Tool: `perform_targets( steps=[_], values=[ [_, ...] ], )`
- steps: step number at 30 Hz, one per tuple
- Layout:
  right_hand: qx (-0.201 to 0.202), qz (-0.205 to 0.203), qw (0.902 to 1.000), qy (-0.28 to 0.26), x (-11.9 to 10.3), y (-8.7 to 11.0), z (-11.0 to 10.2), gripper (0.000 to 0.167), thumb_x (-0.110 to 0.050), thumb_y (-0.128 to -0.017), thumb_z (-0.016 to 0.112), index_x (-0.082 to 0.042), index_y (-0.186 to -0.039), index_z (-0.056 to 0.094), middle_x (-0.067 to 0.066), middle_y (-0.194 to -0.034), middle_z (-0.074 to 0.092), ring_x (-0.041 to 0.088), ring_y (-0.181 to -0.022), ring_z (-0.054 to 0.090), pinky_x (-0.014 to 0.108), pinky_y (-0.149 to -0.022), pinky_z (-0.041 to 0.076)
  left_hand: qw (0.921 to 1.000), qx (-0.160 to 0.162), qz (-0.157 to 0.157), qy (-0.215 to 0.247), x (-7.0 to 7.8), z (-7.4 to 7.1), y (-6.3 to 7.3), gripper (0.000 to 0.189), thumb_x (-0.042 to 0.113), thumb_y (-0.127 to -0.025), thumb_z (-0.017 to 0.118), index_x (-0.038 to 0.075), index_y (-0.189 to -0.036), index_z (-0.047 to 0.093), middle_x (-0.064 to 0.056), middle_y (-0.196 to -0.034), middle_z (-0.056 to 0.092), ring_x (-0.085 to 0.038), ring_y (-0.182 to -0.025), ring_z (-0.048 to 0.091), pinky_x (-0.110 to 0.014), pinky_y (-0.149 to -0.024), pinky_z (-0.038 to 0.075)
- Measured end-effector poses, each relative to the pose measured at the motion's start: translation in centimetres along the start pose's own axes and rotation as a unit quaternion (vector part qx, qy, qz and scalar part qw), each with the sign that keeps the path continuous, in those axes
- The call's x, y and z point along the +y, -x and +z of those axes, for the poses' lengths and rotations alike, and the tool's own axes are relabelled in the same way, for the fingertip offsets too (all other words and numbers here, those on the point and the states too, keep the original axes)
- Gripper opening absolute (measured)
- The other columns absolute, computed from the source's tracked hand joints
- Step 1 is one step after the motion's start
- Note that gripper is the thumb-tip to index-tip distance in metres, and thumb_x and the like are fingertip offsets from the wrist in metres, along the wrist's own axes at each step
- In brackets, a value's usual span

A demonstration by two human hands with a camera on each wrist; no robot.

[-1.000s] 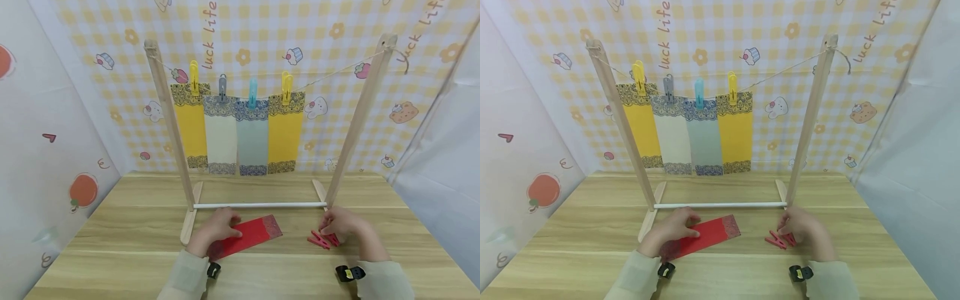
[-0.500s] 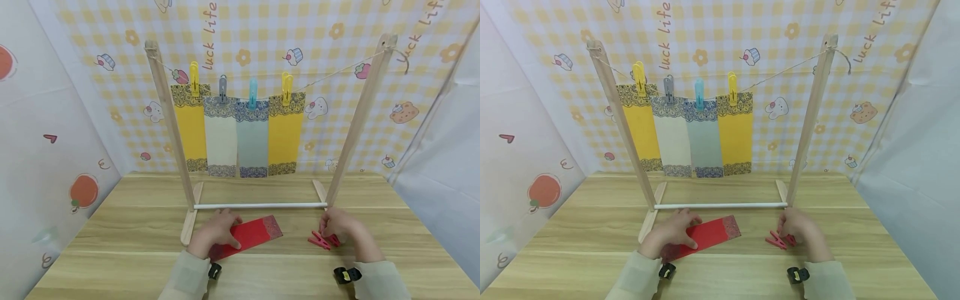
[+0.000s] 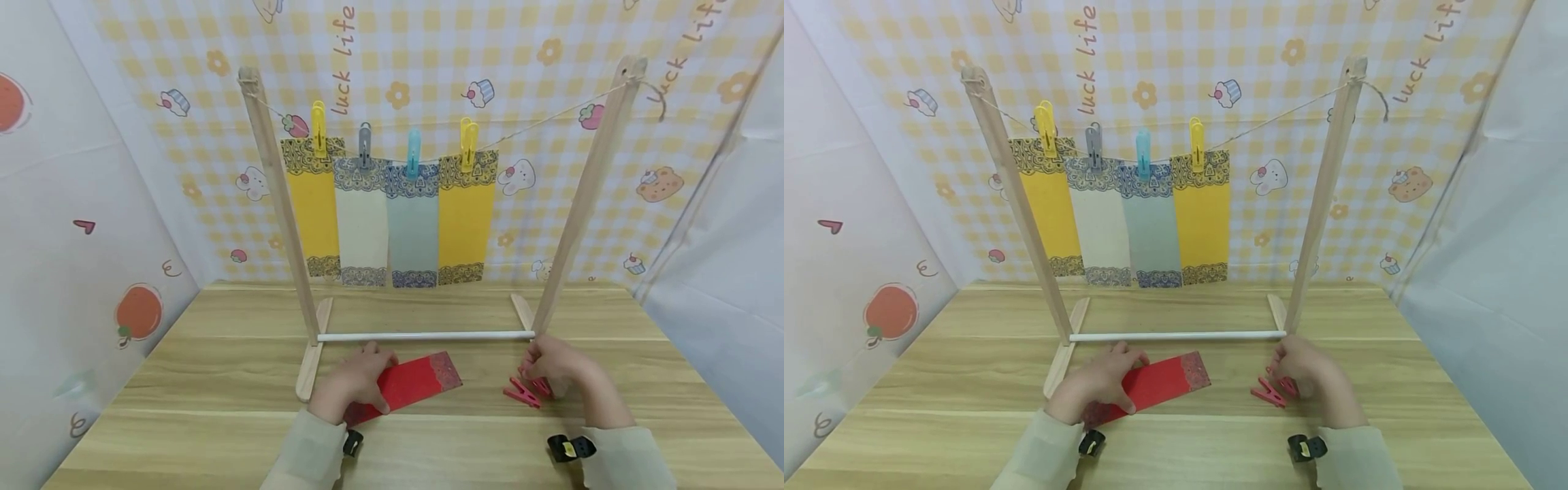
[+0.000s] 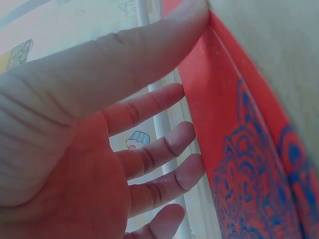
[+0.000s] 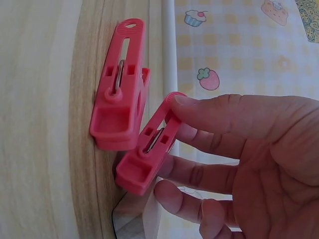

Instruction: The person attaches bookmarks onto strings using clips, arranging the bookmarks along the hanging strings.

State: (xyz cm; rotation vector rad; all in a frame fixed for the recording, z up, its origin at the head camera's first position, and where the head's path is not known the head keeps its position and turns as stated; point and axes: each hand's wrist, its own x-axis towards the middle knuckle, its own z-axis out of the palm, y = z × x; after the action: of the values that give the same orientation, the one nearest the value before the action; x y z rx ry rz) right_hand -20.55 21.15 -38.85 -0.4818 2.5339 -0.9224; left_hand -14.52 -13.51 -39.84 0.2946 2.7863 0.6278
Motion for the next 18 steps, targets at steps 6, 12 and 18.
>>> perform_targets(
  steps=[6, 12, 18],
  values=[
    [0.003, 0.007, 0.9999, -0.007, -0.02, 0.0, 0.0, 0.013, 0.001, -0.086, 0.068, 0.001, -0.075, 0.061, 0.002, -0.069, 0.058, 0.018, -0.068, 0.053, 0.031, -0.065, 0.043, 0.9998, -0.007, 0.006, 0.016, -0.21, 0.08, -0.06, 0.069, 0.011, -0.063, 0.092, 0.015, -0.125, 0.061, -0.004, -0.113, 0.052, -0.023, -0.107, 0.049, -0.048, -0.083, 0.051],
    [0.01, 0.002, 0.9999, -0.01, 0.04, -0.12, -0.06, 0.013, 0.001, -0.086, 0.067, 0.0, -0.077, 0.059, 0.004, -0.071, 0.058, 0.018, -0.07, 0.054, 0.032, -0.065, 0.043, 0.9999, -0.003, 0.007, 0.01, -0.25, 0.21, -0.1, 0.072, 0.012, -0.063, 0.093, 0.016, -0.127, 0.059, -0.005, -0.115, 0.053, -0.024, -0.108, 0.048, -0.05, -0.086, 0.048],
    [0.023, 0.006, 0.9996, -0.017, 0.05, -0.58, -0.26, 0.017, 0.005, -0.085, 0.068, 0.009, -0.099, 0.058, 0.013, -0.088, 0.063, 0.021, -0.081, 0.059, 0.036, -0.071, 0.051, 1.0, -0.004, -0.004, -0.006, 0.03, 0.22, -0.11, 0.072, 0.014, -0.065, 0.092, 0.016, -0.128, 0.057, -0.006, -0.119, 0.057, -0.023, -0.11, 0.046, -0.051, -0.091, 0.041]
  ],
)
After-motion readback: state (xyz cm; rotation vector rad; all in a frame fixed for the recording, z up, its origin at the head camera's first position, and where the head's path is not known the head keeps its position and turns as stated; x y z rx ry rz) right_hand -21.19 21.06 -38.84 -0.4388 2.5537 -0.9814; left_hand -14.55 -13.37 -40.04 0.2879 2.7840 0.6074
